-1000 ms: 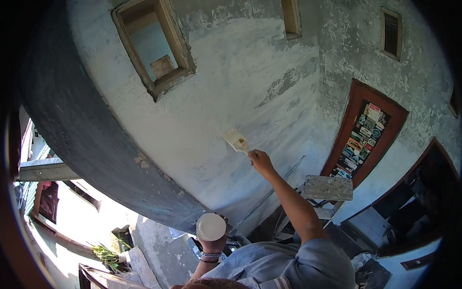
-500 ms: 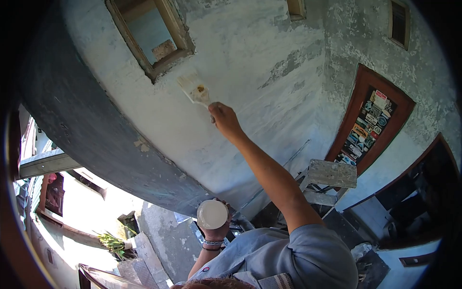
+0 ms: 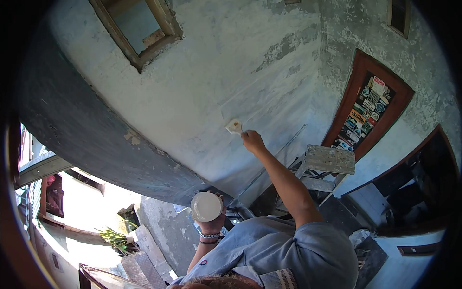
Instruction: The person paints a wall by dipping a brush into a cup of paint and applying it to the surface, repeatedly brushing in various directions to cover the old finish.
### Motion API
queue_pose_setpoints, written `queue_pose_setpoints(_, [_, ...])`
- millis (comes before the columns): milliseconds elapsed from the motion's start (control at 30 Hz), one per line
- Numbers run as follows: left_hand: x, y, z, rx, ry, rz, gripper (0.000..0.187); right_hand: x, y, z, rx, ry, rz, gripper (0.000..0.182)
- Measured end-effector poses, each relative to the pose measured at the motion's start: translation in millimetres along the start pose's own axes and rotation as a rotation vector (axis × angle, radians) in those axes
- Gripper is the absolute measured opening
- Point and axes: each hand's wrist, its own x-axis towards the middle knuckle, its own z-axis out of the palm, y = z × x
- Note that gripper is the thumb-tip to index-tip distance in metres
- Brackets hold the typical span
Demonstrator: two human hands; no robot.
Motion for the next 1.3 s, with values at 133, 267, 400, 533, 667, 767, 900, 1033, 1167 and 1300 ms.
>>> queue_pose_setpoints(133, [-1.6, -4.3, 10.2, -0.039, -0.003, -0.048, 0.07, -8.8, -61.6, -35.6, 0.179, 0.058, -0.171, 0.033])
queue_pose_setpoints(267, [4.1, -4.5, 3.6, 0.018, 0.032, -0.037, 0.072, -28.3, -95.9, -70.2, 0.24, 0.123, -0.26, 0.032])
queue_pose_setpoints(400, [6.9, -2.3, 5.4, 0.041, -0.008, -0.038, 0.072, -9.9, -79.1, -50.9, 0.468, 0.086, -0.313, 0.031])
queue_pose_setpoints(533, [7.6, -2.3, 8.3, 0.014, 0.038, -0.016, 0.072, 33.8, 10.4, -1.1, 0.316, 0.056, -0.237, 0.034])
queue_pose_setpoints(667, [-0.2, 0.1, 9.1, 0.02, 0.051, 0.022, 0.064, 13.1, 103.1, 16.7, 0.002, 0.043, -0.024, 0.037])
queue_pose_setpoints(767, [-5.1, 3.4, 9.2, -0.006, 0.002, 0.012, 0.061, 2.8, 159.3, 26.6, -0.177, 0.03, 0.092, 0.038])
queue_pose_setpoints(900, [-7.9, 0.8, -1.7, -0.035, 0.121, 0.031, 0.068, -5.8, 151.9, 30.7, -0.26, 0.035, 0.159, 0.038])
queue_pose_setpoints(1033, [-10.7, 1.7, 0.7, -0.089, 0.128, 0.037, 0.068, -13.9, 117.6, 28.5, 0.016, 0.077, -0.025, 0.034])
queue_pose_setpoints(1167, [-12.9, 1.0, -3.8, -0.077, 0.065, 0.058, 0.064, -21.4, 115.2, 48.4, 0.424, 0.066, -0.178, 0.031])
queue_pose_setpoints(1300, [-20.2, -0.1, -5.5, 0.609, 0.162, 0.203, 0.059, -25.4, 138.8, 66.8, 0.384, 0.017, -0.201, 0.038])
